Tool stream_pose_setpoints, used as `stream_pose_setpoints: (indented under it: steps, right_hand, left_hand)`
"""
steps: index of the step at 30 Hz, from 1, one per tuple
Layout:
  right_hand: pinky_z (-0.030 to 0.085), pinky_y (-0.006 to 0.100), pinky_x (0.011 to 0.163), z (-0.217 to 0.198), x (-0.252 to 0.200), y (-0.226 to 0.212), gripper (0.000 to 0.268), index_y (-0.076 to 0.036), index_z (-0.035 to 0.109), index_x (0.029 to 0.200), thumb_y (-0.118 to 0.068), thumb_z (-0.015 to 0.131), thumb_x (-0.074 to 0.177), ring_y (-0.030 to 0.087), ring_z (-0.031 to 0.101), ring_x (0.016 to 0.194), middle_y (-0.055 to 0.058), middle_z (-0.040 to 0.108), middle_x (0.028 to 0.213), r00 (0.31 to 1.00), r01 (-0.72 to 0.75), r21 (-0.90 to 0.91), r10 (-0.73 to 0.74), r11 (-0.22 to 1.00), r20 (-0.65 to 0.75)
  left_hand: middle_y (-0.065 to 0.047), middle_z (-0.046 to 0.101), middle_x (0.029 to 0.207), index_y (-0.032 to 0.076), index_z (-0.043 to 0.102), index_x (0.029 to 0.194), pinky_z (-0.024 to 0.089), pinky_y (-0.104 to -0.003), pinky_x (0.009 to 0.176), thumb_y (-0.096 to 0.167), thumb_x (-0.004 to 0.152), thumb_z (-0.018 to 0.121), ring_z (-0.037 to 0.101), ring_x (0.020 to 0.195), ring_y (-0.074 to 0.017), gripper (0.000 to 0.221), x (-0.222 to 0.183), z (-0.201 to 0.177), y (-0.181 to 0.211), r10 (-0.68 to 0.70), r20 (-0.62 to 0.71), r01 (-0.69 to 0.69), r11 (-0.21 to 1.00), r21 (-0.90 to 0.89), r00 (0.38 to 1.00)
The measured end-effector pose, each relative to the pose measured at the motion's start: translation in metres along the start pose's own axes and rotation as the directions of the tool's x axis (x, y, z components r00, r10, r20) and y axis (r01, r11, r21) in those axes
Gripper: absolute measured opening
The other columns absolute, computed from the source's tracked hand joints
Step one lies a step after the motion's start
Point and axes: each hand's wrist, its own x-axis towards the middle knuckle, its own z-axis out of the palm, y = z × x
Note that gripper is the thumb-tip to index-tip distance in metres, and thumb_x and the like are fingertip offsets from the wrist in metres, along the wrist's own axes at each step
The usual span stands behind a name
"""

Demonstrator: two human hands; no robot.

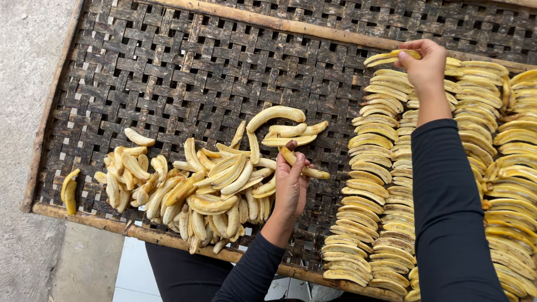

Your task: The person picks up banana slices from a pile and arranges them into neat, overlapping rows on a woven drying rack by hand.

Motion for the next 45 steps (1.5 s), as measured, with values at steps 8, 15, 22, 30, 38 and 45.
stream_pose_setpoints:
  steps: [8,15,22,30,38,45]
  right_hand:
    - [0.059,0.039,0.073,-0.024,0.000,0.032,0.010,-0.002,0.075,0.110,-0.004,0.075,0.100,0.021,0.071,0.088,0.012,0.074,0.106,0.998,0.019,-0.610,-0.054,0.792,-0.039]
    - [0.057,0.035,0.089,0.043,-0.098,-0.043,0.038,-0.002,0.059,0.130,-0.031,0.058,0.106,0.020,0.064,0.099,0.013,0.064,0.114,0.937,-0.016,-0.193,0.082,0.981,0.340]
    - [0.057,0.033,0.077,0.086,-0.199,-0.059,0.042,-0.002,0.059,0.133,-0.018,0.068,0.096,0.017,0.068,0.091,0.012,0.071,0.111,0.536,-0.594,0.195,0.203,0.780,0.819]
    - [0.062,0.027,0.075,0.034,-0.066,-0.044,0.015,0.000,0.072,0.115,-0.003,0.065,0.101,0.014,0.071,0.080,0.011,0.074,0.101,0.935,-0.152,0.030,0.135,0.988,0.327]
    - [0.062,0.033,0.071,-0.020,0.027,0.035,0.011,0.000,0.073,0.112,-0.002,0.072,0.101,0.020,0.076,0.087,0.010,0.074,0.121,0.996,-0.022,-0.248,0.000,0.969,-0.089]
    - [0.045,0.050,0.102,-0.022,0.010,0.050,0.014,-0.005,0.079,0.110,-0.005,0.080,0.096,0.034,0.057,0.117,0.016,0.064,0.122,0.945,0.136,-0.748,-0.311,0.649,-0.099]
  left_hand:
    - [-0.002,0.054,0.095,0.007,0.054,0.134,0.052,-0.029,0.085,0.019,0.108,0.062,0.055,0.086,-0.0105,0.030,0.007,-0.011,-0.002,0.080,-0.054,-0.084,0.994,-0.068,0.995]
    - [-0.006,0.054,0.130,0.010,0.045,0.138,0.042,-0.034,0.116,0.029,0.107,0.041,0.055,0.127,-0.0138,0.036,0.013,0.009,-0.011,0.152,-0.146,-0.175,0.972,-0.157,0.978]
    - [-0.016,0.038,0.151,0.002,0.035,0.147,0.030,-0.043,0.121,0.029,0.111,0.044,0.037,0.144,-0.0283,0.046,0.035,0.037,-0.022,0.338,-0.039,-0.325,0.927,0.189,0.940]
    - [-0.016,0.031,0.159,0.001,0.026,0.155,0.030,-0.038,0.124,0.015,0.103,0.055,0.036,0.148,-0.0258,0.061,0.015,0.026,0.001,0.395,0.081,-0.382,0.786,0.486,0.915]
    - [-0.015,0.055,0.134,-0.001,0.054,0.137,0.046,-0.038,0.111,0.014,0.103,0.057,0.056,0.126,-0.0265,0.037,-0.047,0.006,0.000,0.165,0.288,-0.330,0.553,0.765,0.943]
    - [-0.018,0.055,0.132,-0.001,0.055,0.132,0.048,-0.041,0.106,0.009,0.101,0.059,0.058,0.125,-0.0329,0.033,-0.089,-0.002,0.012,0.047,0.348,-0.326,0.490,0.808,0.936]
